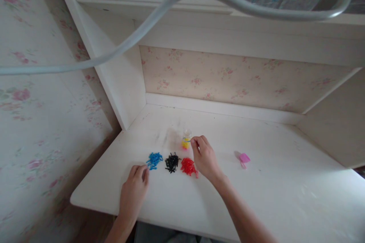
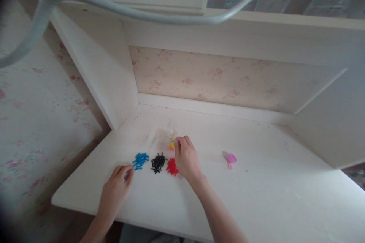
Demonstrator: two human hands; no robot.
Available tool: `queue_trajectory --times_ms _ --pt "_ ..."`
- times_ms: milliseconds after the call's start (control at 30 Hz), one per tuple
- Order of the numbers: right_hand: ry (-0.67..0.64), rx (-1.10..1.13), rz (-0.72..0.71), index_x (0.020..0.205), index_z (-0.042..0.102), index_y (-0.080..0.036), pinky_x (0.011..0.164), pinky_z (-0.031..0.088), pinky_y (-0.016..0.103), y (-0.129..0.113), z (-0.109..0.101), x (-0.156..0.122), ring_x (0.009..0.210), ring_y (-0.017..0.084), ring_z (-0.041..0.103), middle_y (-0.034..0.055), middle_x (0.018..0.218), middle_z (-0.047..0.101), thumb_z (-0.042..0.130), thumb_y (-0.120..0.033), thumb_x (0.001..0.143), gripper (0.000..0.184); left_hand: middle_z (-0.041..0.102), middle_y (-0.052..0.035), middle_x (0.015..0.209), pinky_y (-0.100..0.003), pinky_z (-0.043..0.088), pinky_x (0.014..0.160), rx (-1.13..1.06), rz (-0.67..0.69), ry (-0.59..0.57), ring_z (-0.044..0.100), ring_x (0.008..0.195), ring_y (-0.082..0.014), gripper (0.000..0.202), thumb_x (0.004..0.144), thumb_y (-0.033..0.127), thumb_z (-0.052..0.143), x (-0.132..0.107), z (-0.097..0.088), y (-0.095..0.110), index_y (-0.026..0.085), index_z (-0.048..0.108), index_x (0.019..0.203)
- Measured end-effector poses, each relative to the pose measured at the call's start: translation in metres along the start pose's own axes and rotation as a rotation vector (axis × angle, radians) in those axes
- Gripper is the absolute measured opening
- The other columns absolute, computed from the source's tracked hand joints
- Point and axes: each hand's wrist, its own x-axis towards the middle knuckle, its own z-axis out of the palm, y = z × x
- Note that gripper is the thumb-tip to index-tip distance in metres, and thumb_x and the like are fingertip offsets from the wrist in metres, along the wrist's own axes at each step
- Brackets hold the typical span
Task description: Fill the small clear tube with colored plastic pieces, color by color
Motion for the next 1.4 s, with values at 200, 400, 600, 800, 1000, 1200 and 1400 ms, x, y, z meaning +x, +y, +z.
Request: queue_trajectory --times_ms 200,400,600,800,1000,1200,1400 --pt "0.057 -0.195 -0.066 0.093 0.058 -0.019 0.072 0.04 0.027 0.015 -0.01 0.029 0.08 0.016 0.054 0.0056 0.089 0.057 0.032 -0.029 0.096 0.028 0.063 -0.0036 0.097 -0.023 0.048 0.062 -0.025 0.008 -0.007 0.065 0.076 -0.0147 0.022 0.092 0.029 0.04 0.001 0.001 -0.001 0.021 0.061 0.096" --pt "-0.036 -0.482 -0.186 0.094 0.06 -0.019 0.073 0.038 0.029 0.015 -0.016 0.048 0.085 0.019 0.053 0.007 0.09 0.058 0.035 -0.025 0.097 0.026 0.063 -0.0025 0.096 -0.022 0.046 0.059 -0.016 -0.011 -0.027 0.065 0.074 -0.0134 0.021 0.091 0.028 0.041 0.001 0.0 0.0 0.022 0.06 0.095" --pt "-0.215 -0.597 -0.232 0.096 0.061 -0.019 0.075 0.037 0.027 0.006 -0.019 0.057 0.086 0.017 0.054 0.007 0.095 0.058 0.034 -0.025 0.097 0.028 0.064 -0.0022 0.094 -0.02 0.046 0.059 -0.041 -0.003 -0.006 0.064 0.074 -0.013 0.02 0.091 0.028 0.042 0.001 0.003 -0.002 0.022 0.06 0.092" --pt "-0.33 -0.581 -0.233 0.091 0.063 -0.02 0.072 0.037 0.024 -0.001 -0.019 0.063 0.087 0.015 0.055 0.0054 0.095 0.058 0.034 -0.024 0.097 0.03 0.063 -0.0019 0.094 -0.022 0.046 0.062 -0.063 -0.002 -0.013 0.064 0.075 -0.0137 0.02 0.091 0.029 0.041 0.0 0.002 -0.002 0.022 0.06 0.092" --pt "-0.266 -0.467 -0.218 0.087 0.067 -0.022 0.069 0.036 0.022 -0.001 -0.023 0.066 0.084 0.013 0.055 0.003 0.091 0.059 0.041 -0.021 0.093 0.027 0.064 -0.0026 0.095 -0.022 0.046 0.063 -0.059 0.001 -0.002 0.064 0.076 -0.0139 0.022 0.091 0.03 0.04 0.001 0.002 -0.003 0.022 0.06 0.093" --pt "-0.064 -0.195 -0.145 0.087 0.067 -0.022 0.07 0.038 0.022 0.012 -0.031 0.051 0.073 0.011 0.055 0.0013 0.086 0.058 0.043 -0.026 0.092 0.025 0.063 -0.0025 0.096 -0.023 0.047 0.063 -0.053 -0.012 -0.056 0.064 0.079 -0.0149 0.022 0.093 0.029 0.038 0.001 0.002 -0.003 0.022 0.059 0.092" --pt "0.015 0.11 0.029 0.086 0.067 -0.02 0.064 0.04 0.024 0.042 -0.031 0.0 0.069 0.013 0.054 0.0026 0.081 0.06 0.044 -0.036 0.091 0.028 0.062 -0.0029 0.098 -0.022 0.048 0.061 -0.081 -0.005 -0.032 0.065 0.081 -0.0151 0.022 0.094 0.029 0.035 -0.001 0.002 -0.001 0.022 0.055 0.094"
